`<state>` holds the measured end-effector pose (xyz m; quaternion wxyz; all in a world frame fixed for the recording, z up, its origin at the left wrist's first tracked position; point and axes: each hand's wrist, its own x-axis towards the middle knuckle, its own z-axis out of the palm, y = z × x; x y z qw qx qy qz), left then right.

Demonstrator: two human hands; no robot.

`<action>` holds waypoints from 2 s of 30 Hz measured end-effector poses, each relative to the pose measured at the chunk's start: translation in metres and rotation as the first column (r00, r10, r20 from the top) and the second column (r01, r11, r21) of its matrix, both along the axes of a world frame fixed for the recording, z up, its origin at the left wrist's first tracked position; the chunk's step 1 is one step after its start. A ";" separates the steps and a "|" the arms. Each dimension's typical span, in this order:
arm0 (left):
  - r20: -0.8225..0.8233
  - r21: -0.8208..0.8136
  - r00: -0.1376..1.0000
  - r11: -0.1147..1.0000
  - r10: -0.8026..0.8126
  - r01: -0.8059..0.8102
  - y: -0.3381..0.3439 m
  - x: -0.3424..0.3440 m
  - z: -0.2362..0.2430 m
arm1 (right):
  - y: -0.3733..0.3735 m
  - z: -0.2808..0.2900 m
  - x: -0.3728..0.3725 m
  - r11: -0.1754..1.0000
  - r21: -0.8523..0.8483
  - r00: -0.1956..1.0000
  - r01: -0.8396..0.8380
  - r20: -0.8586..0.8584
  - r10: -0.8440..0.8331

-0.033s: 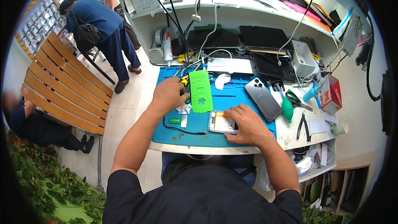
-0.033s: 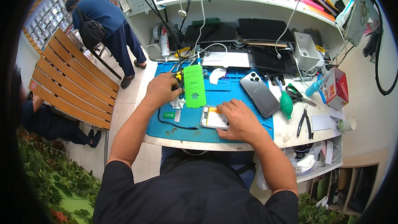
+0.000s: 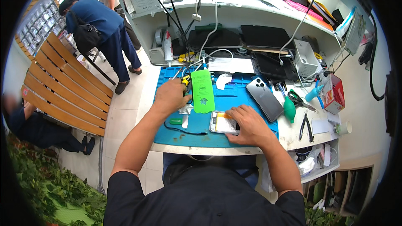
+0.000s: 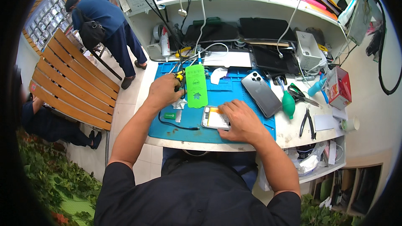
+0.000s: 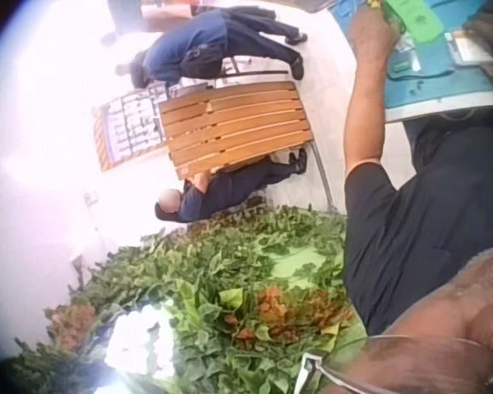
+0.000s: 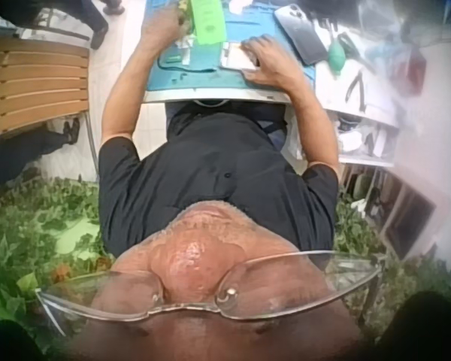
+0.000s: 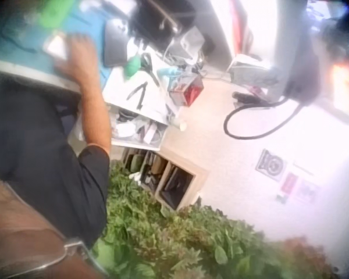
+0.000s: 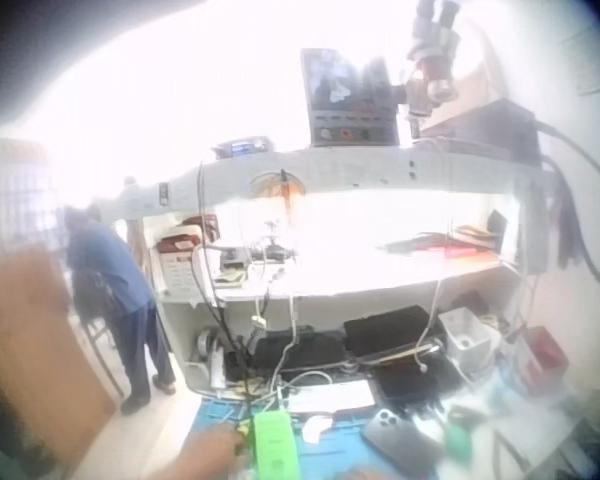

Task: The person works on a mobile phone by handling a green component, removing the back cover of a grey phone, and using a tool to work on the internal components of the device.

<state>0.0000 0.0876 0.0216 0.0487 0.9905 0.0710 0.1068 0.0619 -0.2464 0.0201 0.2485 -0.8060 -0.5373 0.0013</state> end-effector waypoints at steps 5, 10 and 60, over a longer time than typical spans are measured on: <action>-0.136 -0.173 0.978 0.969 0.155 -0.178 -0.011 0.007 0.014 | -0.002 -0.002 0.001 1.000 -0.016 0.999 -0.022 -0.025 0.022; -0.136 -0.375 0.970 0.895 0.204 -0.241 0.012 -0.025 0.046 | -0.007 -0.006 0.003 1.000 0.023 0.999 -0.021 -0.039 0.022; 0.473 -0.549 0.743 0.501 -0.474 0.669 -0.096 -0.046 -0.003 | -0.019 -0.013 0.000 1.000 0.006 0.997 -0.012 -0.076 0.012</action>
